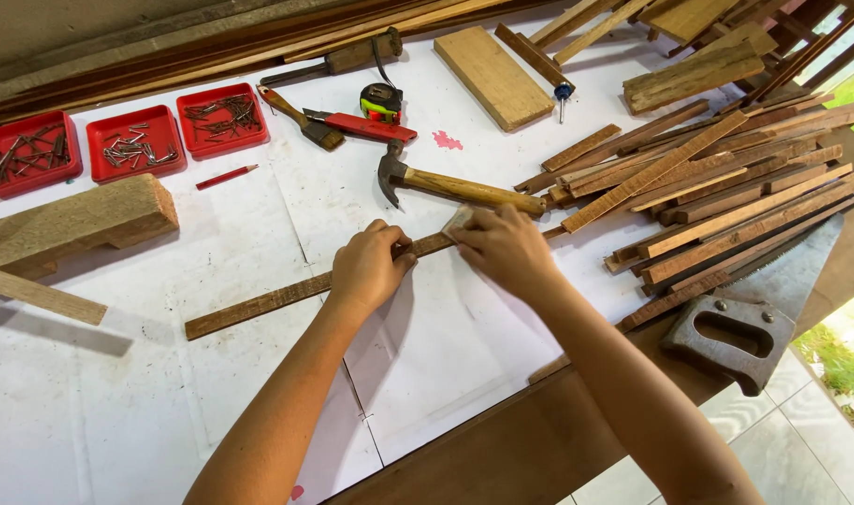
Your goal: Measure and sand a small piece of wood at a workbench.
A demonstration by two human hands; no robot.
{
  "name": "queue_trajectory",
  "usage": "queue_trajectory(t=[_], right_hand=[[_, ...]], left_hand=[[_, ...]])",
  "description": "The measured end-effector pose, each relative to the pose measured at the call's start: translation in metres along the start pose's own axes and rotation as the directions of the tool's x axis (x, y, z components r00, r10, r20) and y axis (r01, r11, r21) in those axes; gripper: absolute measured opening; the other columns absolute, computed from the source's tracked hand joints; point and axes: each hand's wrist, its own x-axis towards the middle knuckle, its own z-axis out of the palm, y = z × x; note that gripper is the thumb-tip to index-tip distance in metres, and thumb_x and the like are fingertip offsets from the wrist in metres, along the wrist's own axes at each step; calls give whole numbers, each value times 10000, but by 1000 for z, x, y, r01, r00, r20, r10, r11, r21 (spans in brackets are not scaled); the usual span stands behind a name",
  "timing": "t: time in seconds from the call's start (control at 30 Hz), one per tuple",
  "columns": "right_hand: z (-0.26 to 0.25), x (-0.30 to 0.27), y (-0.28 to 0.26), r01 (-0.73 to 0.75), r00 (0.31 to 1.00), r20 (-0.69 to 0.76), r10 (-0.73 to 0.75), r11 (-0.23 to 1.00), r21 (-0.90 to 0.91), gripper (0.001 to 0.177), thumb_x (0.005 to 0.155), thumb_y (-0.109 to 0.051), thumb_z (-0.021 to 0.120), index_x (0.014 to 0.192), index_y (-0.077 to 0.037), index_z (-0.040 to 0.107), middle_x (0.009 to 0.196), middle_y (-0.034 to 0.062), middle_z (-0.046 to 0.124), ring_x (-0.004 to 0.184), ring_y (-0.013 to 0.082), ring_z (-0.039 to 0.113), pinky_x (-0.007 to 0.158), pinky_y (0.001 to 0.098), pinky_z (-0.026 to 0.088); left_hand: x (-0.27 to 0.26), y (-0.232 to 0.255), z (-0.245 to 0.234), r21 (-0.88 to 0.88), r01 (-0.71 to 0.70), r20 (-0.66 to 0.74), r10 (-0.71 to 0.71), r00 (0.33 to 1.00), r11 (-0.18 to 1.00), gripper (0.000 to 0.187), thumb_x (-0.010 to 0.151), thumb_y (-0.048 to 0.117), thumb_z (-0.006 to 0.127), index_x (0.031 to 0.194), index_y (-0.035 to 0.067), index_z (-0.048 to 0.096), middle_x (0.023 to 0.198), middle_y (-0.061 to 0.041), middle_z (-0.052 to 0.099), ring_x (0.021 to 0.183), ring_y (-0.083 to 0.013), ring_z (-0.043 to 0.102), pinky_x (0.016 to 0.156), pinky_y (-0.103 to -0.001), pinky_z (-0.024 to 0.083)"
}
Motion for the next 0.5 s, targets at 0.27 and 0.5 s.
queue_trajectory(t=[0.27, 0.5], right_hand=[[16, 7, -44, -47, 999, -33, 39, 959, -280, 277, 896, -323, 713, 1143, -212, 776, 979, 29, 661, 879, 263, 569, 780, 395, 539], [12, 10, -51, 34, 998, -42, -42, 986, -163, 211, 912, -300, 717, 1098, -221, 779, 960, -12, 644, 883, 263, 556, 801, 386, 525]], left_hand=[[5, -8, 6, -155, 5, -8, -7, 1000, 988, 206, 811, 215, 827, 968, 92, 772, 1000, -33, 708, 879, -233, 718, 809, -377, 574], [1, -29, 8, -299, -37, 6, 41, 999, 954, 258, 818, 162, 799, 1056, 65, 770, 1070, -81, 684, 933, -231, 726, 850, -355, 597]])
